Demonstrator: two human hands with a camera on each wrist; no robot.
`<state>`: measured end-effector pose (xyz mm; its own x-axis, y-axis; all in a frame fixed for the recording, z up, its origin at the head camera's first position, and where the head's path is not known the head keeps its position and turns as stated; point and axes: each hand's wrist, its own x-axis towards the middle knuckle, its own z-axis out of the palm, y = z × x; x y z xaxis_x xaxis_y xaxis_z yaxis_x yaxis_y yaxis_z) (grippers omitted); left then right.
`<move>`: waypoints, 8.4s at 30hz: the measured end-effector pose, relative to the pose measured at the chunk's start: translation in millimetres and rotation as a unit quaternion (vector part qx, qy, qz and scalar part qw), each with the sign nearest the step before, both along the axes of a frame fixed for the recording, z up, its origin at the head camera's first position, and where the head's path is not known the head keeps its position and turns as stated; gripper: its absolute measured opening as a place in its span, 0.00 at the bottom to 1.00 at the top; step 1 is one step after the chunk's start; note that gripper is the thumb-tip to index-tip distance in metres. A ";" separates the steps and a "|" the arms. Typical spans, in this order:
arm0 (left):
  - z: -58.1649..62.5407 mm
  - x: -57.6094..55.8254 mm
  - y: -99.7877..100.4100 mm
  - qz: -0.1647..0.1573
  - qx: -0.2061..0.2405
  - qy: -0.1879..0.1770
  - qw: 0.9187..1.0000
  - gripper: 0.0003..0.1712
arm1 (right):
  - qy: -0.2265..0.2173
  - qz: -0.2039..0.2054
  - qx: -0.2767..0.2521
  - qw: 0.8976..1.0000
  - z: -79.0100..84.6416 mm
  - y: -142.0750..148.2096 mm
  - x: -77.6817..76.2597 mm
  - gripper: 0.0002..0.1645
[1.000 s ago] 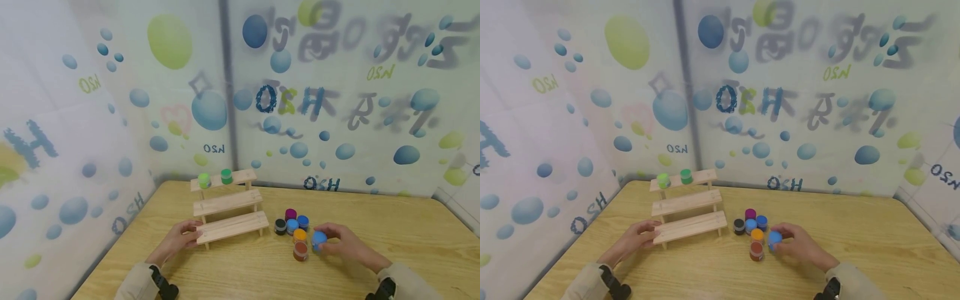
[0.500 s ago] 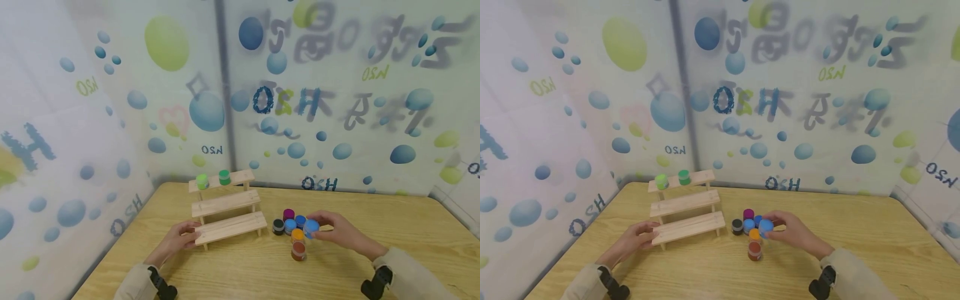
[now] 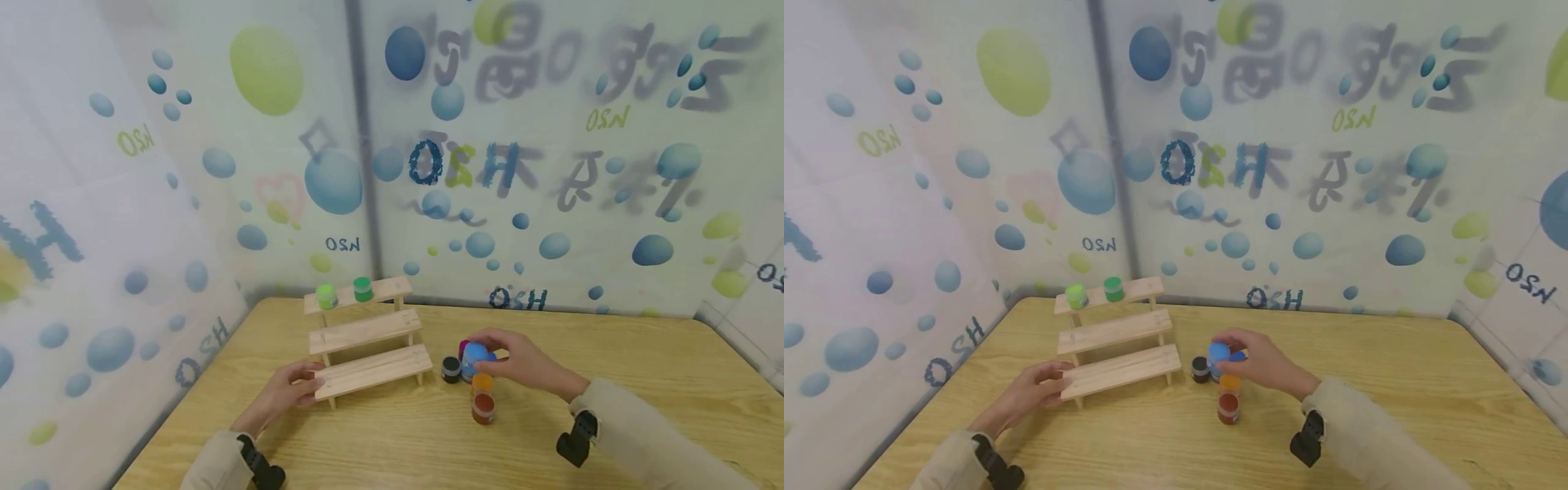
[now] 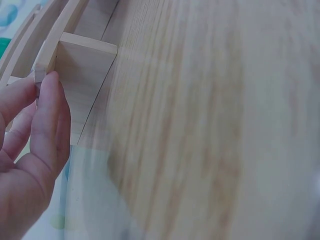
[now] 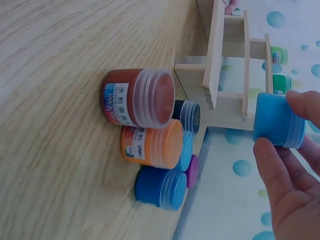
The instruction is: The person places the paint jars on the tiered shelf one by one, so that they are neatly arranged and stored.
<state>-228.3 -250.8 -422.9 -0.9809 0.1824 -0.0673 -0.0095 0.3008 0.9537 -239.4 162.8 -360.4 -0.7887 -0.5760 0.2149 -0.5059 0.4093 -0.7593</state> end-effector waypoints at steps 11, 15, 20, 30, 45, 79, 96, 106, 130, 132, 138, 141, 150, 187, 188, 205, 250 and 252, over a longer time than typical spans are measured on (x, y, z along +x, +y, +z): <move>-1.1 -0.6 0.3 0.005 0.005 0.005 1.000 0.22 | 0.005 0.005 -0.010 1.000 7.3 -41.3 -14.7 0.25; -0.3 -0.1 0.5 0.002 0.006 0.004 1.000 0.23 | 0.015 0.001 -0.011 1.000 14.2 -57.3 -16.4 0.26; 1.4 0.6 1.6 0.009 -0.002 -0.004 1.000 0.25 | 0.031 -0.015 -0.018 0.999 14.7 -75.9 -29.1 0.27; -0.2 0.5 1.7 0.017 0.002 -0.005 1.000 0.24 | 0.051 -0.026 -0.029 0.998 27.0 -106.9 -45.2 0.25; 0.6 1.1 1.6 0.007 0.004 -0.002 1.000 0.24 | 0.034 -0.089 -0.043 0.995 38.2 -131.9 -79.8 0.24; 1.3 1.3 1.3 0.008 0.014 -0.005 1.000 0.24 | 0.006 -0.135 -0.049 0.990 34.1 -137.0 -105.2 0.27; 0.4 3.3 3.4 0.020 0.009 -0.003 1.000 0.24 | 0.014 -0.156 -0.045 0.987 31.2 -137.6 -102.5 0.27; -0.3 3.1 4.8 0.024 0.011 -0.006 1.000 0.23 | 0.013 -0.120 -0.048 0.992 33.4 -126.9 -99.2 0.32; -2.8 0.8 2.0 0.028 0.010 0.000 1.000 0.24 | 0.019 -0.020 -0.025 0.999 -2.0 -45.9 -33.7 0.21; -2.1 1.1 2.1 0.024 0.010 0.002 1.000 0.25 | 0.014 -0.015 -0.030 0.999 -6.1 -39.1 -28.8 0.20; -0.8 1.7 3.5 0.029 0.010 -0.003 1.000 0.24 | 0.004 -0.006 -0.027 1.000 -20.8 -17.3 -16.9 0.19; -0.3 2.1 3.4 0.031 0.007 -0.002 0.999 0.24 | -0.010 -0.005 -0.025 1.000 -26.6 -8.1 -10.2 0.19; -3.8 -0.1 -0.9 0.020 0.002 0.001 1.000 0.25 | -0.060 0.006 -0.036 0.998 -34.9 9.7 8.8 0.18; -3.6 -2.5 -0.1 0.008 0.002 -0.001 1.000 0.25 | -0.098 0.018 -0.066 0.993 -65.7 16.0 27.4 0.21; -3.6 -2.7 0.0 0.009 0.002 -0.001 1.000 0.25 | -0.099 0.019 -0.067 0.993 -65.6 15.9 27.6 0.21; -2.0 -0.5 0.3 0.006 0.003 -0.001 1.000 0.25 | -0.110 0.017 -0.050 0.993 -67.6 12.0 27.2 0.24; -1.1 -0.8 1.5 0.019 0.002 -0.006 1.000 0.24 | -0.079 0.019 -0.076 0.994 -10.0 -31.5 19.6 0.24; -1.0 -1.1 1.3 0.016 0.002 -0.005 1.000 0.24 | -0.078 0.015 -0.082 0.993 -8.3 -38.7 18.1 0.24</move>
